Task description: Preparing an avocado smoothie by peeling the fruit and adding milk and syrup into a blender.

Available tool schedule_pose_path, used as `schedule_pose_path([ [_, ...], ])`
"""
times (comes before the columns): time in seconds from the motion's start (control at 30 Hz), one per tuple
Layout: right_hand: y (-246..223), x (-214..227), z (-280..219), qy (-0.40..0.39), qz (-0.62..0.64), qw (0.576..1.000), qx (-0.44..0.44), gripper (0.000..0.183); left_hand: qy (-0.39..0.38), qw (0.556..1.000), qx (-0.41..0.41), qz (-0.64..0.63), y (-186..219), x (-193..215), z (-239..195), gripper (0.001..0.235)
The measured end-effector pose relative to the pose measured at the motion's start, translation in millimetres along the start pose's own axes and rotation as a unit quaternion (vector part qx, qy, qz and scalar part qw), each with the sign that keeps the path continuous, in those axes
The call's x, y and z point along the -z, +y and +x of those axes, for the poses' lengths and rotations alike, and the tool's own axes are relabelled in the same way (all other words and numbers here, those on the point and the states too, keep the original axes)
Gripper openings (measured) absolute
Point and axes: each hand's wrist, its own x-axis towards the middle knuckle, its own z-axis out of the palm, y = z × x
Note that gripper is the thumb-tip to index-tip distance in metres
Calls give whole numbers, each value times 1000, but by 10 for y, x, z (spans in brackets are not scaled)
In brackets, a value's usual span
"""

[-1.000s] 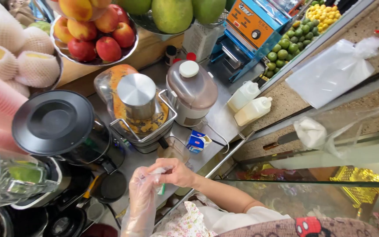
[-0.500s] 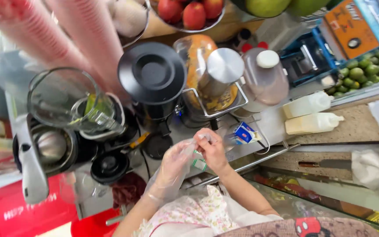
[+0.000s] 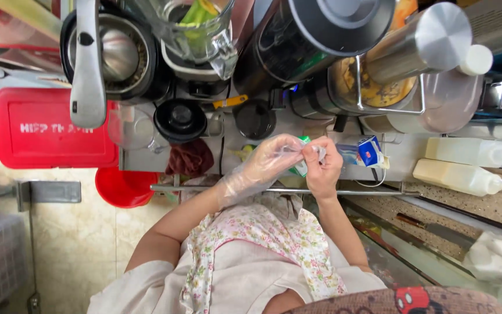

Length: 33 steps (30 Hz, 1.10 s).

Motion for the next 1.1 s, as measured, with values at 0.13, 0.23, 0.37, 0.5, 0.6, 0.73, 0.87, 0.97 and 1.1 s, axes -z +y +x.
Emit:
schedule_pose_path([
  [0.13, 106, 16, -97, 28, 52, 996, -72, 21, -91, 974, 109, -176, 667, 43, -338, 53],
  [0.23, 11, 130, 92, 101, 136, 984, -54, 17, -181, 960, -78, 198, 680, 451, -707, 50],
  [0.37, -226, 201, 525, 151, 242, 958, -13, 18, -90, 973, 112, 179, 1088, 979, -1280, 56],
  [0.5, -216, -441, 660, 90, 189, 978, 6, 22, 211, 875, -82, 427, 1574, 896, -1033, 65],
  [0.6, -31, -928, 806, 65, 154, 986, 13, 25, 186, 765, -260, 560, 1303, 1089, -665, 71],
  [0.73, 411, -1214, 931, 34, -53, 997, 37, 18, 158, 701, -170, 674, 375, 1807, -279, 38],
  [0.87, 65, -1293, 1034, -101, -108, 988, 41, 49, 96, 673, -143, 720, 166, 2024, -86, 28],
  [0.97, -230, -1280, 885, -105, -202, 960, 163, 83, 43, 621, -77, 779, 191, 1955, -34, 40],
  [1.1, -63, -1288, 438, -44, -212, 965, 147, 61, 28, 592, -43, 805, -150, 2113, 139, 36],
])
